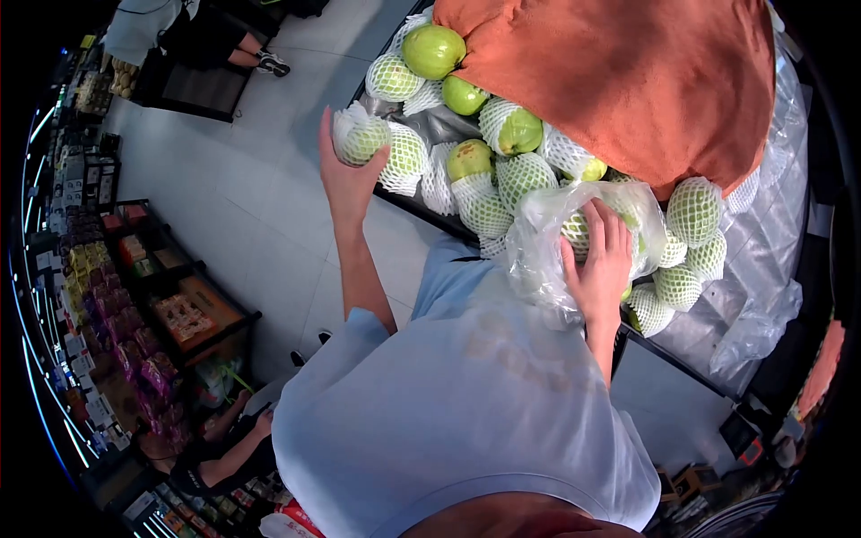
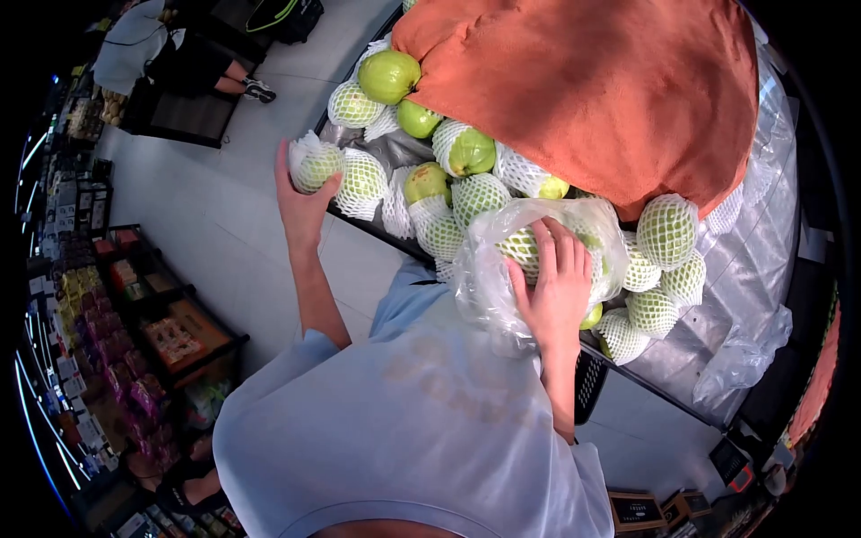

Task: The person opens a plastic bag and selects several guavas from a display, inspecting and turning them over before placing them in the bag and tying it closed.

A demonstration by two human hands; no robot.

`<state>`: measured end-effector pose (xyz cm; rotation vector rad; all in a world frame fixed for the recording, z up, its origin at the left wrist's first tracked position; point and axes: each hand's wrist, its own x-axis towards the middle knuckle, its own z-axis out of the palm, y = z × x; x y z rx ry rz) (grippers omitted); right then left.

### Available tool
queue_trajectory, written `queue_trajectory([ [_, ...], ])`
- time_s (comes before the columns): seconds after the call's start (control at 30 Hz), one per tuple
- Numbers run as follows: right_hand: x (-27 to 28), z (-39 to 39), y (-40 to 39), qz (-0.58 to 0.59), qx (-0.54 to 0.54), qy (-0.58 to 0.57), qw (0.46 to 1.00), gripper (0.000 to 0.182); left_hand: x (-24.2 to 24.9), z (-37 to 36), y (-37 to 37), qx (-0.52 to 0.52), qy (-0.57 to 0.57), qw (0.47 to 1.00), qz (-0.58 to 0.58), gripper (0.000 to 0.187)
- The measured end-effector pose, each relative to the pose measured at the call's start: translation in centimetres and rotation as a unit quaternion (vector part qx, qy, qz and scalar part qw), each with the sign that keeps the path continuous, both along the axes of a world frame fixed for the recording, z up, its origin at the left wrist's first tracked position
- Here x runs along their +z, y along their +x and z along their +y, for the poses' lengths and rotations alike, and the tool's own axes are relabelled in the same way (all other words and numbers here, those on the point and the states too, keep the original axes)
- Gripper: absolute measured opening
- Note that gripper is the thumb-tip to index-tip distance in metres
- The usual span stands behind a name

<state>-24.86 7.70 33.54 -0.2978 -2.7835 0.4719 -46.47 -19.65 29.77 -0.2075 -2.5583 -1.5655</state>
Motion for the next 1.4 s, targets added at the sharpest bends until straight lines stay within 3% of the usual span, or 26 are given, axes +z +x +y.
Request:
queue_trajectory([
  [0.07,0.0,0.1,0.0,0.008,0.001,0.000,1.000,0.055,1.2,0.7,0.5,-0.001,0.252,0.964,-0.084,0.085],
  [0.1,0.0,0.1,0.1,0.002,-0.001,-0.003,1.000,0.055,1.5,1.0,0.6,-0.004,0.252,0.964,-0.081,0.085],
  [0.17,0.0,0.1,0.3,-0.002,-0.004,-0.007,1.000,0.054,1.9,1.5,0.7,-0.010,0.412,0.902,-0.132,0.082],
  [0.37,-0.1,0.2,0.6,0.010,0.000,-0.014,1.000,0.055,0.1,2.8,0.9,-0.096,0.526,0.828,-0.169,0.063],
  [0.6,-0.3,0.3,1.0,0.022,0.013,-0.012,1.000,0.055,0.6,2.4,1.7,-0.112,0.606,0.752,-0.235,0.067],
  [0.67,-0.3,0.4,0.9,0.025,0.020,-0.018,0.999,0.055,1.2,3.3,2.4,-0.131,0.666,0.686,-0.261,0.070],
  [0.7,-0.3,0.5,0.8,0.024,0.024,-0.020,0.999,0.055,1.4,3.8,2.8,-0.129,0.666,0.687,-0.260,0.070],
  [0.77,-0.3,0.6,0.9,0.023,0.027,-0.021,0.999,0.055,1.7,4.9,3.7,-0.213,0.739,0.554,-0.317,0.070],
  [0.8,-0.2,0.7,0.9,0.024,0.031,-0.022,0.999,0.056,1.8,5.5,4.1,-0.213,0.740,0.553,-0.319,0.070],
  [0.9,-0.1,0.8,0.9,0.024,0.033,-0.021,0.999,0.056,2.5,7.5,4.8,-0.289,0.766,0.417,-0.395,0.078],
  [1.0,0.0,0.8,1.1,0.024,0.032,-0.027,0.999,0.057,3.2,9.2,4.6,-0.303,0.750,0.439,-0.391,0.079],
  [1.03,0.0,0.8,1.1,0.025,0.031,-0.026,0.999,0.057,3.9,9.8,4.9,-0.300,0.743,0.478,-0.361,0.077],
  [1.07,0.0,0.7,1.1,0.027,0.032,-0.026,0.999,0.057,4.0,10.0,4.8,-0.301,0.742,0.478,-0.362,0.077],
  [1.13,-0.2,0.7,1.1,0.030,0.028,-0.025,0.999,0.057,4.2,10.1,4.6,-0.232,0.724,0.542,-0.357,0.072],
  [1.17,-0.3,0.6,1.1,0.032,0.025,-0.025,0.999,0.057,4.0,9.9,4.6,-0.232,0.723,0.543,-0.357,0.072],
  [1.23,-0.1,0.5,1.0,0.028,0.022,-0.026,0.999,0.056,3.2,9.3,4.6,-0.219,0.613,0.704,-0.285,0.059],
  [1.27,-0.1,0.4,1.0,0.024,0.020,-0.025,0.999,0.055,2.9,9.0,4.6,-0.218,0.613,0.705,-0.284,0.059],
  [1.33,-0.2,0.4,1.0,0.028,0.020,-0.024,0.999,0.055,2.3,8.4,4.6,-0.176,0.453,0.847,-0.216,0.051],
  [1.4,-0.3,0.4,1.0,0.032,0.021,-0.022,0.999,0.055,1.4,7.7,4.6,-0.128,0.406,0.873,-0.239,0.060],
])
